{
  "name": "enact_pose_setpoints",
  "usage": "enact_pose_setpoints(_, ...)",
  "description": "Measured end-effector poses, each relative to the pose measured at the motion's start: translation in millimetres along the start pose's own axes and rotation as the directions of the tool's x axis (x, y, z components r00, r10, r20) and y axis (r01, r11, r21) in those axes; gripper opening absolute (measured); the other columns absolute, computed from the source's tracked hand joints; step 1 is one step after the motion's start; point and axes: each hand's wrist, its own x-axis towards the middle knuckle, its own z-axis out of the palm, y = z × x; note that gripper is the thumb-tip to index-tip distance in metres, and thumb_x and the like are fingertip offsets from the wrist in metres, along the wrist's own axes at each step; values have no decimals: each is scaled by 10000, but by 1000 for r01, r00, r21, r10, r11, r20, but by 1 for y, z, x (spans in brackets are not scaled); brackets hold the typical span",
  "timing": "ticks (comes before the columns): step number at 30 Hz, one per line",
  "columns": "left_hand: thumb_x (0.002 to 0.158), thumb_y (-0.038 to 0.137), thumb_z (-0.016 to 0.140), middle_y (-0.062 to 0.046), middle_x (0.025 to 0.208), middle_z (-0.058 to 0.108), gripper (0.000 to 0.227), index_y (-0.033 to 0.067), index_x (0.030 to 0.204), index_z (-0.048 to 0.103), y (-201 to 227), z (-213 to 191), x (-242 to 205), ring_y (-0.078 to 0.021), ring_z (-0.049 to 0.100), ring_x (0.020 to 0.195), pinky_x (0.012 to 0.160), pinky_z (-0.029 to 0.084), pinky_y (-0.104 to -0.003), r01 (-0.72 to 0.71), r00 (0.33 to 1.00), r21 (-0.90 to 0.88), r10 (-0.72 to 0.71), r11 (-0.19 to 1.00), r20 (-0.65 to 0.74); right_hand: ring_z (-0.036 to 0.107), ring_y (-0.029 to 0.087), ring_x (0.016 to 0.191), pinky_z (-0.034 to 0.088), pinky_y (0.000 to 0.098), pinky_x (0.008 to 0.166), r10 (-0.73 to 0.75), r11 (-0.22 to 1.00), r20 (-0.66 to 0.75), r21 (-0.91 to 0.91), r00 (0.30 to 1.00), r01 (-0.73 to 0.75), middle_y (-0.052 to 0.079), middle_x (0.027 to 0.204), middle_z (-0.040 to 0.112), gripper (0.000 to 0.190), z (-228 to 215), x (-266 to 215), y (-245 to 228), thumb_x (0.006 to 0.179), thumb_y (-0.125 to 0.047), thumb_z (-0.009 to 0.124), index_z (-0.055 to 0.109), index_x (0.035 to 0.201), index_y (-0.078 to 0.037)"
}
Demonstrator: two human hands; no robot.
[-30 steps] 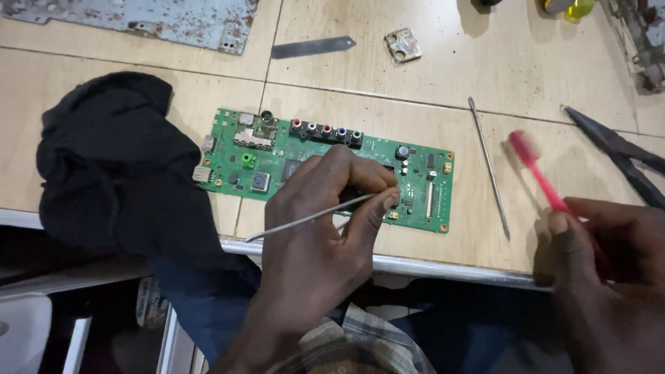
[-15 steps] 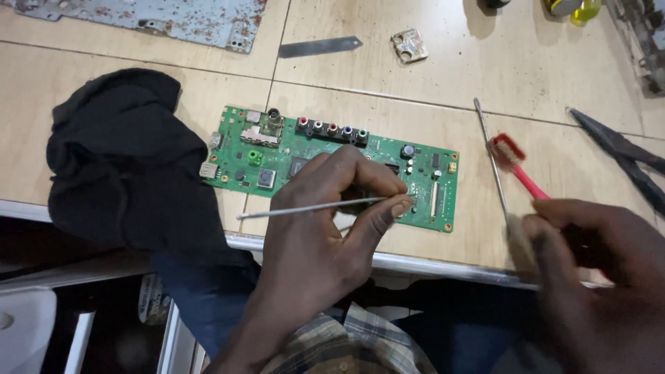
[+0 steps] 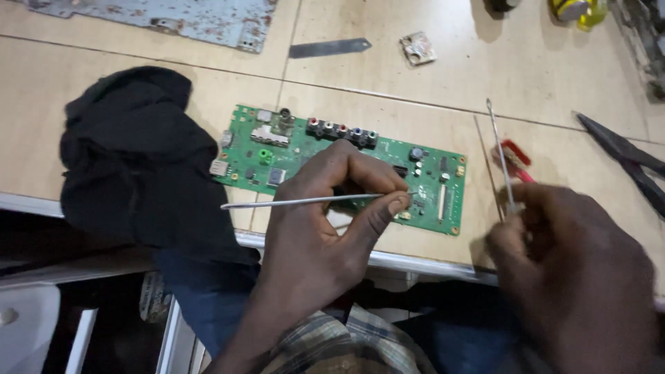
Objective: Repairing and cleaning a circuit board using a metal probe and a brush
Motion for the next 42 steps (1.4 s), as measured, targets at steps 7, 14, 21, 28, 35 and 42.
enact_pose_setpoints(7,944,218,677,-42,961,718,124,130,918,594,3,-5,-2,-156,707,945,837,606,-292,42,997,-194,-54,980,-61,577,158,689,420,257,643,230,724,10,666,973,-178,109,871,656,97,-12,-22,-21,1030,-34,574,638,1082,17)
enact_pose_setpoints(14,970,120,675,-37,937,716,105,109,895,602,16,-21,-4,-205,747,942,856,600,-344,-131,989,155,140,979,-51,740,246,882,604,286,821,41,619,-125,782,991,73,249,1018,741,92,-5,-25,-36,929,50,647,585,954,113)
enact_pose_setpoints(21,985,195,666,-22,916,707,75,148,934,639,-2,-24,3,-221,750,903,751,572,-379,-52,998,132,46,990,54,751,244,857,622,265,737,-80,654,-240,720,968,232,266,1020,722,175,-1,-18,-48,893,120,699,528,929,120)
enact_pose_setpoints(28,986,222,628,18,868,667,86,176,916,608,-7,-15,9,-221,638,840,741,422,-368,-112,986,291,70,950,150,749,305,949,606,324,874,-13,602,-264,768,964,219,301,1034,708,147,18,-11,-51,911,160,663,521,941,137)
enact_pose_setpoints(35,936,226,641,15,844,707,71,193,878,620,-5,-12,16,-228,666,817,684,450,-380,-13,989,308,-34,951,147,772,162,882,570,218,786,-14,588,-74,806,997,68,184,1076,777,101,28,-3,-28,905,48,679,631,926,-38)
enact_pose_setpoints(42,873,136,689,26,832,719,88,172,854,611,-4,-9,22,-204,694,809,703,483,-342,-11,991,306,-31,952,130,782,102,829,540,170,764,31,692,194,704,981,-161,87,1045,842,48,36,10,-12,787,13,766,800,766,-14)
